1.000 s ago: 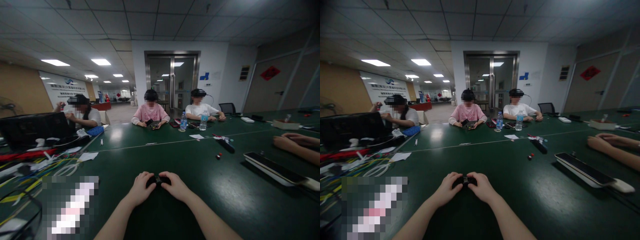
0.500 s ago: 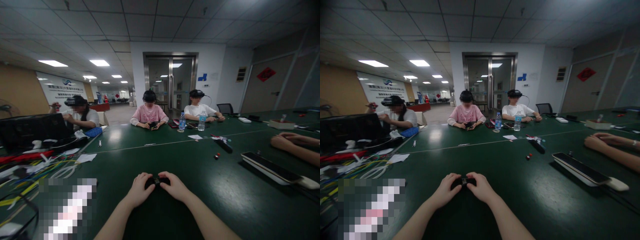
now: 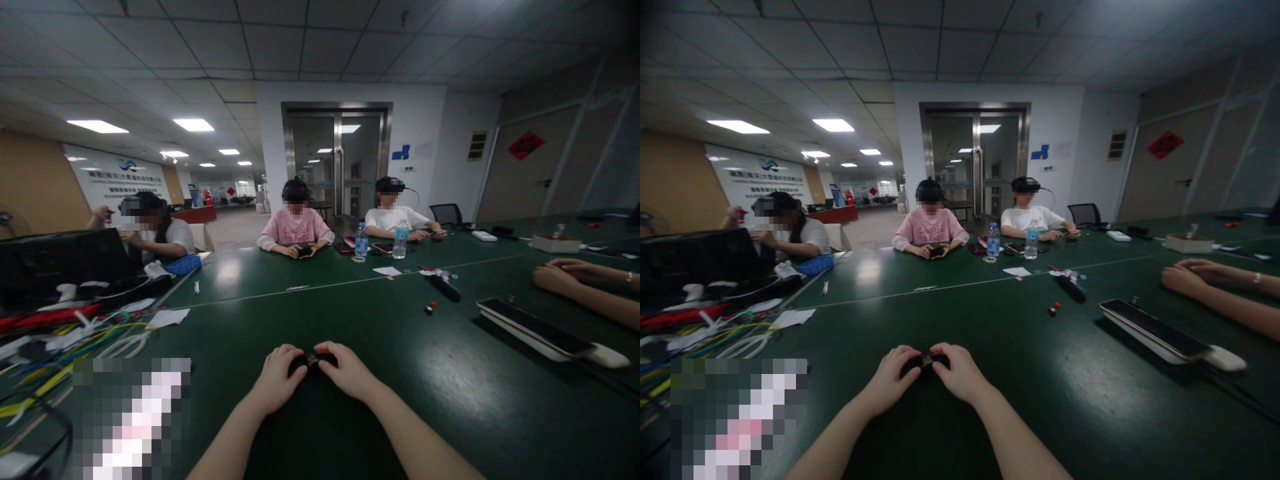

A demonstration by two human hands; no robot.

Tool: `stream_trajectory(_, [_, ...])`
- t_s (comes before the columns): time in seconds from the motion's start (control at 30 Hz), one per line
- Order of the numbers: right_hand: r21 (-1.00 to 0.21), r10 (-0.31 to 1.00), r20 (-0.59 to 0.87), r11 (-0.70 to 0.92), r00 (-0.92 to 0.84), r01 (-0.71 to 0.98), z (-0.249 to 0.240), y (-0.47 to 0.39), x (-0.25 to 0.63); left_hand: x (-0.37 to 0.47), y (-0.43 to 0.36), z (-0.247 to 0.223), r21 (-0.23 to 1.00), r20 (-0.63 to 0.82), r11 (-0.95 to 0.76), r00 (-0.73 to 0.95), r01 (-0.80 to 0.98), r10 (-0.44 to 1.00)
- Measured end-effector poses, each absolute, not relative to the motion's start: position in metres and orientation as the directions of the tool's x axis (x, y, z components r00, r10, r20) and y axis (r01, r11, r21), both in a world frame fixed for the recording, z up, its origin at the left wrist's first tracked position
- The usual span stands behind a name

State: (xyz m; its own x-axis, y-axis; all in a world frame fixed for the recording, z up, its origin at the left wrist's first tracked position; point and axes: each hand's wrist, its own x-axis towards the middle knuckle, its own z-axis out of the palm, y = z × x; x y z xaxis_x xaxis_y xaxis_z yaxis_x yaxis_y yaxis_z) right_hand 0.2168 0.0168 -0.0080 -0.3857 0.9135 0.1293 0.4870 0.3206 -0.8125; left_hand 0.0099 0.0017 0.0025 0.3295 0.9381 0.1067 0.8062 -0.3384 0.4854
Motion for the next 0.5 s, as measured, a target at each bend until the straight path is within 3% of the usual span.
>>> stream_trajectory(0.5, [-0.820,0.936,0.120,0.282,-0.332,0.498,-0.0068,0.0150,0.2174,0.0086,0.0032,0.0016,0.523,0.107,-0.333,0.328,0.784,0.939])
